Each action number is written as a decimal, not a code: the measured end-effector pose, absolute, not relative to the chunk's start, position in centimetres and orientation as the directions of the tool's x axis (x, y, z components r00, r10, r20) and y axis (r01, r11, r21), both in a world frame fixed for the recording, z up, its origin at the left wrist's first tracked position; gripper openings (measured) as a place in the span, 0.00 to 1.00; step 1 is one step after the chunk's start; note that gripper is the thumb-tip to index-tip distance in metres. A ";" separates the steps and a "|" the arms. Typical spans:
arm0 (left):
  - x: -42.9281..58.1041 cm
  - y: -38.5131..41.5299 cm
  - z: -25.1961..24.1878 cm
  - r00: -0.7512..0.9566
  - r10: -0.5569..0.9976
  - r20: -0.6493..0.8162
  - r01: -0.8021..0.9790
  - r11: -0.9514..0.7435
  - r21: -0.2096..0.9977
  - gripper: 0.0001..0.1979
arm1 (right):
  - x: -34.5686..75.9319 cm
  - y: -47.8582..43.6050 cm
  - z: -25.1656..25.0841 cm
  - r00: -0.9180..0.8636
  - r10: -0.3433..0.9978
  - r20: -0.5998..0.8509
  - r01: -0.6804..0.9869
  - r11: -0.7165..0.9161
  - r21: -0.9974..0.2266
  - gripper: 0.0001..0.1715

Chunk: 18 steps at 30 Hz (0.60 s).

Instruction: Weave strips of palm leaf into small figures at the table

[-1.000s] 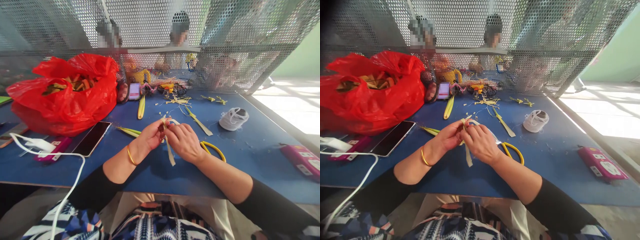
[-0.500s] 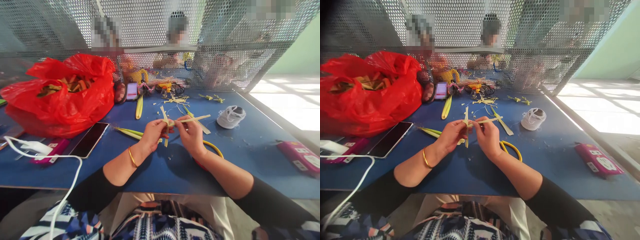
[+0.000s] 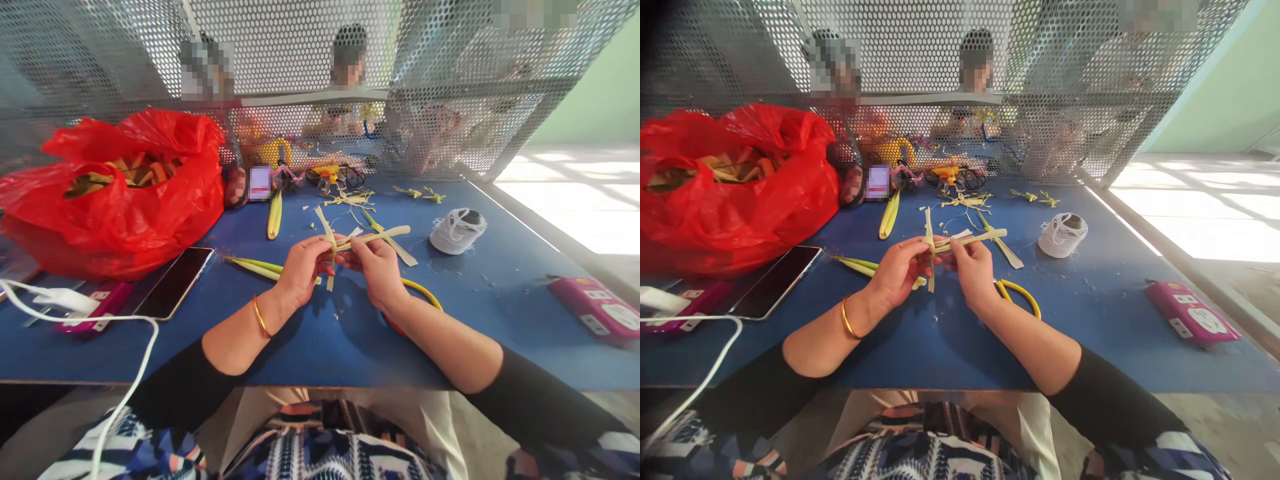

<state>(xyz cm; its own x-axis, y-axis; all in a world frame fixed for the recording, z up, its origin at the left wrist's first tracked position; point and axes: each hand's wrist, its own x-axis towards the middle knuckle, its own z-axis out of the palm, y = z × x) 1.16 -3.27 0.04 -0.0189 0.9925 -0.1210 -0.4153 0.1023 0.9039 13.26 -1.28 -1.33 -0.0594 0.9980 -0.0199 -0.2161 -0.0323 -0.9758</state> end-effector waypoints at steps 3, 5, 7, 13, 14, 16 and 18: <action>1.2 -3.3 -0.1 -0.018 0.993 -0.120 -0.390 0.103 0.915 0.09 | 13.4 -1.4 -1.1 -0.092 0.995 -0.030 -0.254 -0.053 -0.966 0.13; 1.3 -3.3 -0.2 -0.043 0.994 -0.096 -0.360 0.074 0.930 0.08 | 13.5 -1.4 -1.1 -0.079 0.996 -0.051 -0.287 -0.071 -0.955 0.13; 1.4 -3.4 -0.4 -0.078 0.995 -0.060 -0.333 0.031 0.942 0.07 | 13.5 -1.4 -1.2 -0.068 0.994 -0.089 -0.324 -0.106 -0.940 0.13; 1.4 -3.3 -0.5 -0.110 0.991 -0.077 -0.385 0.029 0.922 0.06 | 13.7 -1.2 -1.3 -0.095 0.984 -0.150 -0.374 -0.175 -0.911 0.11; 1.4 -3.3 -0.5 -0.097 0.991 -0.097 -0.406 0.050 0.913 0.06 | 13.7 -1.2 -1.3 -0.088 0.984 -0.152 -0.379 -0.174 -0.909 0.11; 1.3 -3.3 -0.5 -0.062 0.988 -0.139 -0.441 0.098 0.892 0.06 | 13.7 -1.2 -1.1 -0.083 0.981 -0.177 -0.391 -0.196 -0.899 0.09; 1.3 -3.3 -0.4 -0.027 0.985 -0.168 -0.472 0.136 0.871 0.06 | 13.7 -1.2 -0.9 -0.111 0.963 -0.245 -0.395 -0.269 -0.879 0.06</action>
<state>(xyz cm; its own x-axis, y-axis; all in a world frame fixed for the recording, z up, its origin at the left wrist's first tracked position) 1.29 -3.30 -0.42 -0.0271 0.9854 -0.1684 -0.4724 0.1358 0.8709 13.67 -1.24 -0.89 -0.1110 0.9631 -0.2452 -0.3947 -0.2692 -0.8785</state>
